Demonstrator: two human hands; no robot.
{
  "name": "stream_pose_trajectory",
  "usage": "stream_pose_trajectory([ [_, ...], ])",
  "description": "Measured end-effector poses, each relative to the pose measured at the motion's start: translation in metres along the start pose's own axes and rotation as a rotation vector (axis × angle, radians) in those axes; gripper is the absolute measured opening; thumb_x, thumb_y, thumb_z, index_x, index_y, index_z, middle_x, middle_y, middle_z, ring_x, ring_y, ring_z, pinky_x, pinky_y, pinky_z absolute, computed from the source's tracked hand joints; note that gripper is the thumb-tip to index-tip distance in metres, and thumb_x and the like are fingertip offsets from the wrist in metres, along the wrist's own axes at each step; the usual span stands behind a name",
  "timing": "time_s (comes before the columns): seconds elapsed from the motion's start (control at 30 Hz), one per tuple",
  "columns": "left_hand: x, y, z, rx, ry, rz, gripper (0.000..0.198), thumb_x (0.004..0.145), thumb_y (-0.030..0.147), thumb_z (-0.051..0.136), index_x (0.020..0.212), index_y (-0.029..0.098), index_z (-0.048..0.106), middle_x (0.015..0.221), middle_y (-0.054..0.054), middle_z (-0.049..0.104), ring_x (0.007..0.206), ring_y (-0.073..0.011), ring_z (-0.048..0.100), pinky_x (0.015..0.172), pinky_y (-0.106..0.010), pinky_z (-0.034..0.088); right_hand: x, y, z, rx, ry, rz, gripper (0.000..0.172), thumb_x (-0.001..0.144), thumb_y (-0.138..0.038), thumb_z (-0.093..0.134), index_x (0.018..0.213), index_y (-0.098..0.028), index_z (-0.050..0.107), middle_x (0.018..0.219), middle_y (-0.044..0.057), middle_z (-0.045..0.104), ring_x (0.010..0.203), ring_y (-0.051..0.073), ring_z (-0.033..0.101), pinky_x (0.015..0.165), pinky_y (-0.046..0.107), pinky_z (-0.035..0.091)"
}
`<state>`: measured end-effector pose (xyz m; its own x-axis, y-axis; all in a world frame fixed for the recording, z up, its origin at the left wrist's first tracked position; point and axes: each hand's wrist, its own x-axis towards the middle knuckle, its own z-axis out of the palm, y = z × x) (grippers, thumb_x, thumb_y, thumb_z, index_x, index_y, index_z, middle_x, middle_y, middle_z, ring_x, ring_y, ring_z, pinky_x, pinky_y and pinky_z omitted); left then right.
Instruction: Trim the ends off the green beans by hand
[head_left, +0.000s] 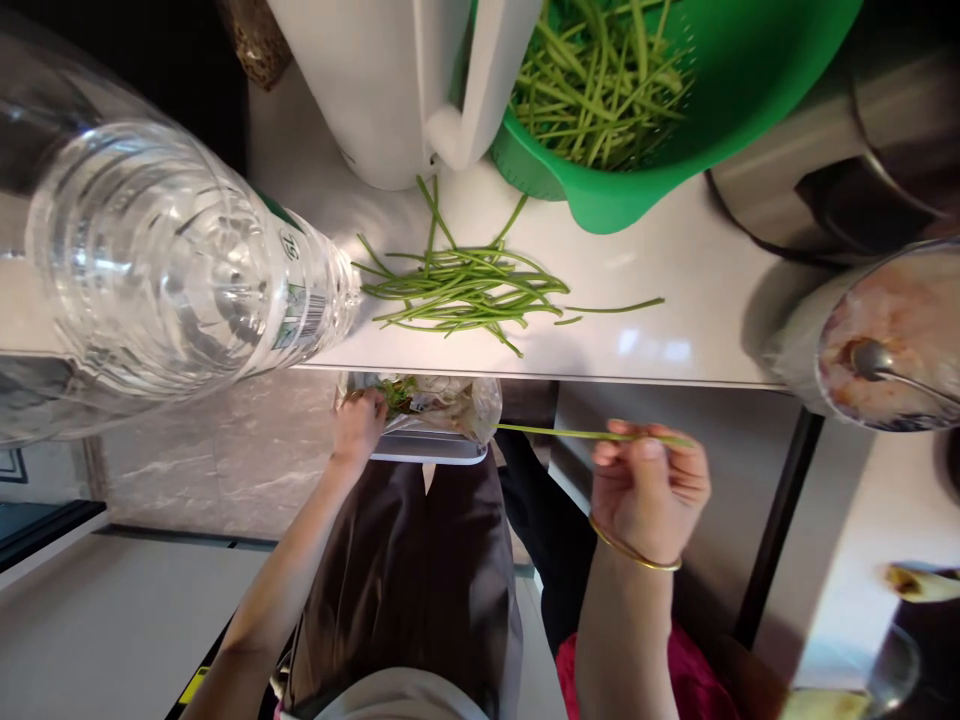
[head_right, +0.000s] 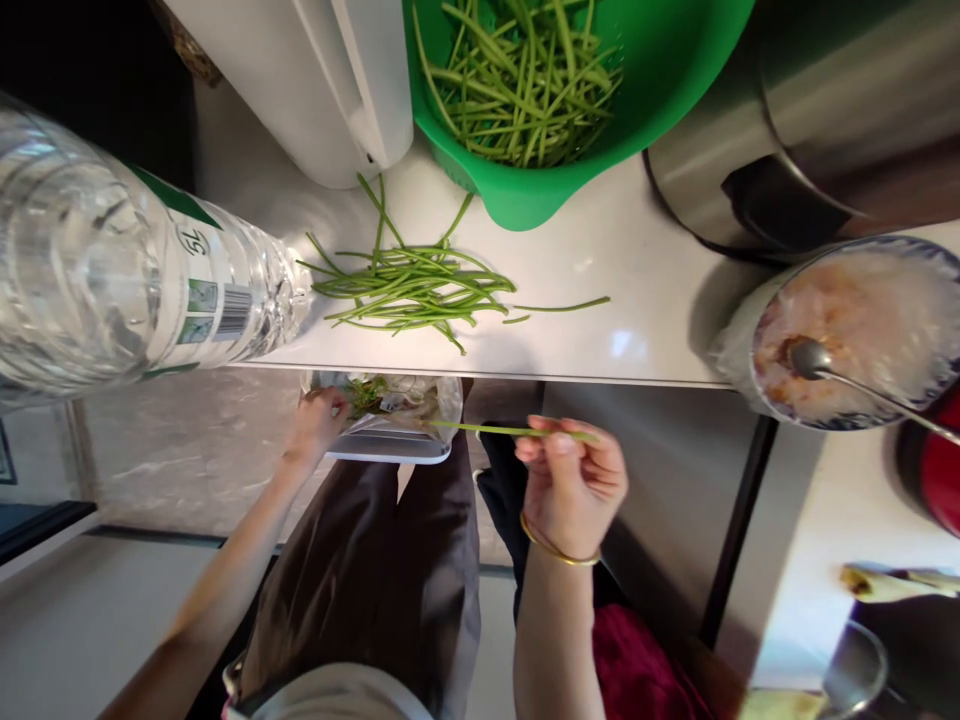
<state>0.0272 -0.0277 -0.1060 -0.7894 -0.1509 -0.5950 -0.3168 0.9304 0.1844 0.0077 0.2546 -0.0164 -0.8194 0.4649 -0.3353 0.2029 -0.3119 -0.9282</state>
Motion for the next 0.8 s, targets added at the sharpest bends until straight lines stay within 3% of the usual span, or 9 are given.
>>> stream_pose_trajectory([
  [0.13, -0.010, 0.018, -0.005, -0.142, 0.017, 0.117, 0.025, 0.080, 0.010, 0.048, 0.091, 0.020, 0.067, 0.095, -0.005, 0.068, 0.095, -0.0183, 0.061, 0.088, -0.029, 0.047, -0.014, 0.014, 0.010, -0.127, -0.179, 0.143, 0.017, 0.071, -0.022, 0.075, 0.087, -0.022, 0.070, 0.083, 0.002, 0.074, 0.067, 0.015, 0.071, 0.059, 0.024, 0.060],
  [0.3, -0.038, 0.054, -0.042, -0.362, 0.177, 0.225, 0.020, 0.086, 0.021, 0.050, 0.097, 0.022, 0.067, 0.097, -0.004, 0.069, 0.096, -0.0182, 0.061, 0.089, -0.030, 0.047, -0.029, 0.030, 0.023, -0.253, -0.324, 0.159, 0.019, 0.073, -0.021, 0.073, 0.092, -0.022, 0.073, 0.091, 0.005, 0.074, 0.078, 0.019, 0.071, 0.071, 0.031, 0.061],
  [0.37, -0.050, 0.068, -0.057, -0.492, 0.186, 0.267, 0.018, 0.087, 0.024, 0.051, 0.094, 0.022, 0.068, 0.094, -0.003, 0.070, 0.092, -0.0169, 0.063, 0.085, -0.028, 0.048, -0.032, 0.032, 0.026, -0.337, -0.349, 0.088, 0.017, 0.074, -0.021, 0.072, 0.091, -0.023, 0.073, 0.090, 0.005, 0.074, 0.079, 0.019, 0.071, 0.072, 0.032, 0.061],
  [0.5, -0.066, 0.089, -0.073, -0.741, 0.045, 0.313, 0.017, 0.085, 0.030, 0.056, 0.091, 0.023, 0.071, 0.091, -0.002, 0.073, 0.079, -0.0147, 0.065, 0.072, -0.024, 0.051, -0.035, 0.035, 0.029, -0.511, -0.420, -0.152, 0.018, 0.073, -0.015, 0.071, 0.087, -0.026, 0.074, 0.091, 0.003, 0.074, 0.083, 0.018, 0.070, 0.076, 0.031, 0.059],
  [0.8, -0.069, 0.091, -0.063, -0.884, -0.100, 0.204, 0.020, 0.082, 0.035, 0.060, 0.088, 0.021, 0.073, 0.090, -0.004, 0.073, 0.078, -0.0168, 0.067, 0.070, -0.025, 0.054, -0.039, 0.037, 0.028, -0.666, -0.511, -0.381, 0.027, 0.078, -0.013, 0.065, 0.096, -0.031, 0.072, 0.096, 0.001, 0.073, 0.087, 0.017, 0.070, 0.078, 0.030, 0.059],
])
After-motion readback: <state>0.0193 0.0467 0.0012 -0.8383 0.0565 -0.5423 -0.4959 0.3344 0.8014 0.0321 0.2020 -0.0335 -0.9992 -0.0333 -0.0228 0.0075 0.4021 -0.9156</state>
